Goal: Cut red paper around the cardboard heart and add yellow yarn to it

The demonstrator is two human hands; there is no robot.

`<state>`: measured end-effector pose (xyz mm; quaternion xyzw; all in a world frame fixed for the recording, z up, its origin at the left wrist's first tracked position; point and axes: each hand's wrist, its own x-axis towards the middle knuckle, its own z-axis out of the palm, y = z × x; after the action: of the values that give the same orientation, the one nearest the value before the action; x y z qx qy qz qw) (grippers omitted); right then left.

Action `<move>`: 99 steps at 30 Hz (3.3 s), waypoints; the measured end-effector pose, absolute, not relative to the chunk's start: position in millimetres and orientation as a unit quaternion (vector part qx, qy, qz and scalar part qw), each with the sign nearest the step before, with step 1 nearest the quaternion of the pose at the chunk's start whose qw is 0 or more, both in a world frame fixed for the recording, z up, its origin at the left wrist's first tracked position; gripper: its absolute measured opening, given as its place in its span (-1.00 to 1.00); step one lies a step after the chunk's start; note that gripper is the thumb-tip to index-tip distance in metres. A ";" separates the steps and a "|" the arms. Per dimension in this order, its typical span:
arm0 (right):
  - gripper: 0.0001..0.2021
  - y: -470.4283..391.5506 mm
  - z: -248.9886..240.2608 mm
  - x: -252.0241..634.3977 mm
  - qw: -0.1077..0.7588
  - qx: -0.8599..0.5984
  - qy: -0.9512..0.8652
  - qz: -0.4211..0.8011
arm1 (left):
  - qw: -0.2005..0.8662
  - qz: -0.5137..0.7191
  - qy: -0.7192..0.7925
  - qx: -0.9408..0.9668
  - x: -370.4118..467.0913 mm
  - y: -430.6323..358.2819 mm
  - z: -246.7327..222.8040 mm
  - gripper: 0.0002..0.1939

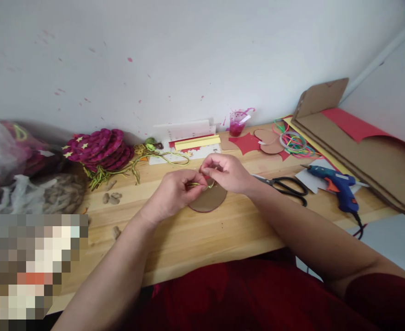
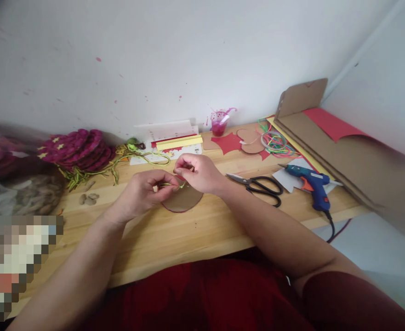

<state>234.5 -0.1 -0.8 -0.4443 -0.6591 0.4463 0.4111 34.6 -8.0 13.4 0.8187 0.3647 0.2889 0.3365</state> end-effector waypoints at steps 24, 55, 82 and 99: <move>-0.91 -10.0 5.3 232.3 0.491 -0.486 -0.677 0.252 | 0.528 0.433 0.452 0.574 32.1 7.0 11.1 -0.75; -0.69 1.4 -8.3 224.7 0.518 -0.375 -0.509 0.576 | 0.707 0.333 0.419 0.462 43.2 -6.1 15.2 -0.82; -0.66 -3.2 23.7 248.0 0.557 -0.287 -0.450 0.636 | 0.650 0.463 0.459 0.391 41.8 4.5 14.7 -0.62; -0.58 -15.1 7.8 231.9 0.343 -0.383 -0.620 0.593 | 0.404 0.524 0.506 0.553 39.3 -0.5 14.0 -0.81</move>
<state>231.9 -15.1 7.8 -0.3829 -0.6200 0.5929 0.3427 39.3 -0.5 14.0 0.5532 0.5058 0.5242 0.4042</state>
